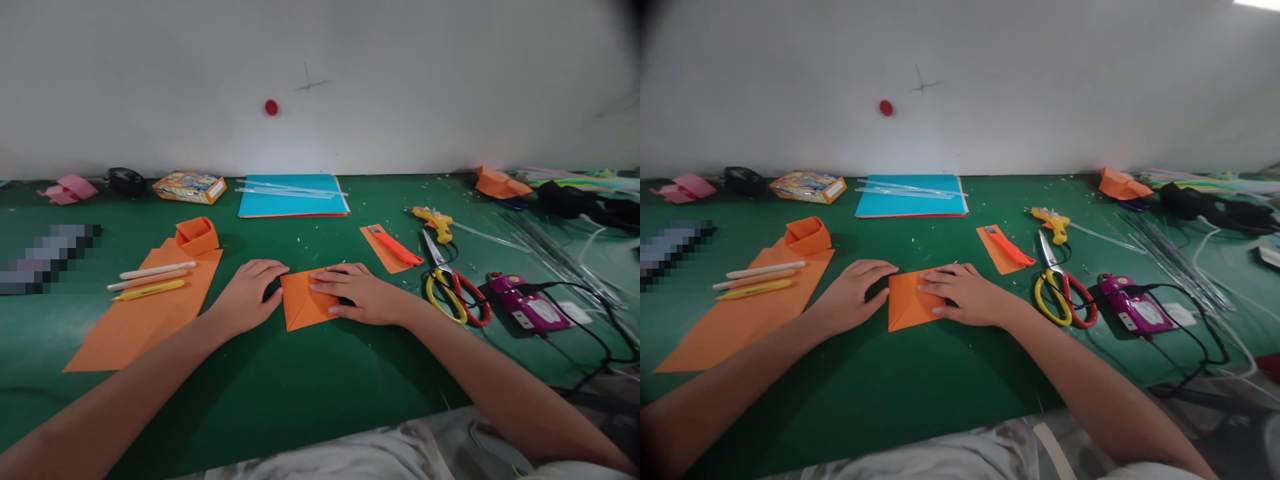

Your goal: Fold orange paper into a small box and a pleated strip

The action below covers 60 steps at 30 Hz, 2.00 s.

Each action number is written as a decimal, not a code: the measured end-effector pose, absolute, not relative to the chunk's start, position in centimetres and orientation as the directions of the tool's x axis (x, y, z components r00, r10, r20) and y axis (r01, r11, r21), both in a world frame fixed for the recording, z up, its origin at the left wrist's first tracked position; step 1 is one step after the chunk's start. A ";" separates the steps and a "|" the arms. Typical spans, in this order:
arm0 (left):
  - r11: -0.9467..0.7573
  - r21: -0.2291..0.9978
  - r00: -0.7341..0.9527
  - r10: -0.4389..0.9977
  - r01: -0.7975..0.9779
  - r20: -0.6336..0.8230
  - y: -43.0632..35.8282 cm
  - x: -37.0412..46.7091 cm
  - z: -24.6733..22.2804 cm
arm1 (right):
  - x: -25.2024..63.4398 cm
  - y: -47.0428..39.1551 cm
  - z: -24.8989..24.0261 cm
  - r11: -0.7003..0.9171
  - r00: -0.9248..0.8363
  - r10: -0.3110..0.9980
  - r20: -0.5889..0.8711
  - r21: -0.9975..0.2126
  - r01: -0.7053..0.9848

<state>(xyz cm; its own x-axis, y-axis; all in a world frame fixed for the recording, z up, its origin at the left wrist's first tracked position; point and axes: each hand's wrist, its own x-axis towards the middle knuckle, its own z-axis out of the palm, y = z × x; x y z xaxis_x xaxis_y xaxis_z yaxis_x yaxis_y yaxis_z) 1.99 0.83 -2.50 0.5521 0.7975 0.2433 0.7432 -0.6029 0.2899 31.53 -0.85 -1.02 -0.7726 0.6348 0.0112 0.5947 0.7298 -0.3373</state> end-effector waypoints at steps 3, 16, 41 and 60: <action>-0.603 0.284 0.554 0.797 0.745 0.239 0.8 2.0 -2.5 | 31.5 -0.9 -1.0 0.728 -0.771 0.637 0.015 -0.342 0.595; -0.629 0.256 0.587 0.778 0.734 0.226 0.7 2.1 -2.4 | 31.8 -1.0 -1.0 0.725 -0.773 0.634 -0.001 -0.345 0.596; -0.625 0.407 0.580 0.777 0.666 0.245 0.5 2.1 -1.3 | 31.6 -1.2 -1.4 0.706 -0.720 0.687 0.096 -0.321 0.631; -0.490 0.639 0.477 0.853 0.593 0.212 0.7 1.8 -1.1 | 31.7 -0.7 -2.1 0.529 -0.522 0.838 0.160 -0.473 0.704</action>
